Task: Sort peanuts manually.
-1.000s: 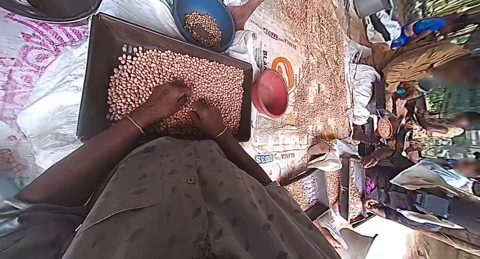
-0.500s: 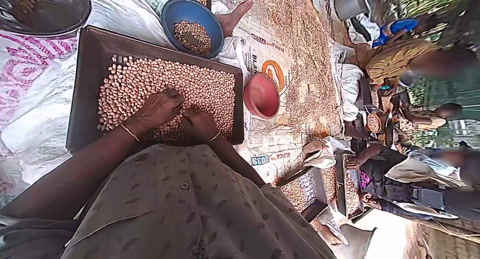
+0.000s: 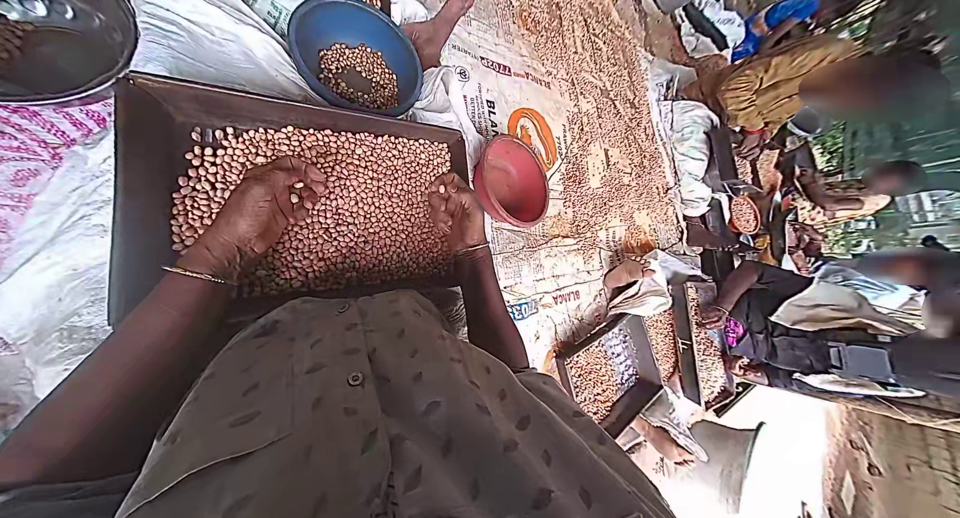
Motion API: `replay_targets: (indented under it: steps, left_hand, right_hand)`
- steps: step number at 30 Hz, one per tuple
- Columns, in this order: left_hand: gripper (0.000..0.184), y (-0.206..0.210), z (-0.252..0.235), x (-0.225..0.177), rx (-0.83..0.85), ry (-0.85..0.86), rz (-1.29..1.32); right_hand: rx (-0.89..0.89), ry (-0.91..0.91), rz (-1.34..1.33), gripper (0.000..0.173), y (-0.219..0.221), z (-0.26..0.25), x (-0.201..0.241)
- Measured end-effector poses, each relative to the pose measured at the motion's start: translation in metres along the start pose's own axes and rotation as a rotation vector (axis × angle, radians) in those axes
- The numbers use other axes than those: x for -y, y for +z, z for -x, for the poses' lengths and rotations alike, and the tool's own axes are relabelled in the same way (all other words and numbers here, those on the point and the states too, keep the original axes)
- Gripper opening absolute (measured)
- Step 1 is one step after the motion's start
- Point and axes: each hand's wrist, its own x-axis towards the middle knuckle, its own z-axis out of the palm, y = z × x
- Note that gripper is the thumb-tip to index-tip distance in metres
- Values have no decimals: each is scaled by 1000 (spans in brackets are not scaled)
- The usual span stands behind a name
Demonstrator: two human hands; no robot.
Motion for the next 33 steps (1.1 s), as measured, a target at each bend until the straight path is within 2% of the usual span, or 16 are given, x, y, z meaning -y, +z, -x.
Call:
replay_targets:
  steps: [2,4,6,7,11,16,19,21,22,24,25,26,28,31,33]
  left_hand:
    - [25,19,-3,-9,-20,-89,-235]
    - [17,39,-9,-14,42,-31,-439]
    - [13,58,-21,-20,146,92,-603]
    - [12,67,-29,-21,184,133,-668]
    - [14,92,-54,-8,252,250,-979]
    - [18,95,-60,12,251,365,-1173]
    - [17,93,-61,21,239,438,-1183]
    - [15,91,-62,24,230,464,-1199]
    - [16,91,-62,24,226,466,-1210]
    - [15,92,-62,26,223,474,-1242]
    - [15,93,-61,26,221,477,-1259]
    - [16,94,-60,26,216,478,-1279]
    - [16,96,-60,26,204,483,-1316]
    - [19,100,-58,28,192,473,-1375]
    - [21,101,-56,26,184,456,-1349]
  right_hand:
    - [-110,-19,281,35,-6,-4,7]
    - [-176,-61,656,31,-4,-10,3]
    - [-139,-83,1076,23,-2,-13,-4]
    - [-119,-56,1233,25,2,-13,-8]
    - [-137,61,1518,30,24,-6,-15]
    - [-124,101,1633,30,31,-6,-16]
    - [-159,10,1483,25,24,-7,-17]
    - [-190,-131,1123,16,11,-10,-14]
    - [-189,-174,804,11,5,-10,-10]
    - [-192,-151,228,16,-4,-5,4]
    - [-183,-117,136,20,-10,-1,12]
    - [-174,-99,153,25,-16,4,20]
    - [-242,-96,375,29,-16,12,32]
    - [-285,-67,1040,24,-19,24,31]
    - [-258,127,1397,26,-6,31,29]
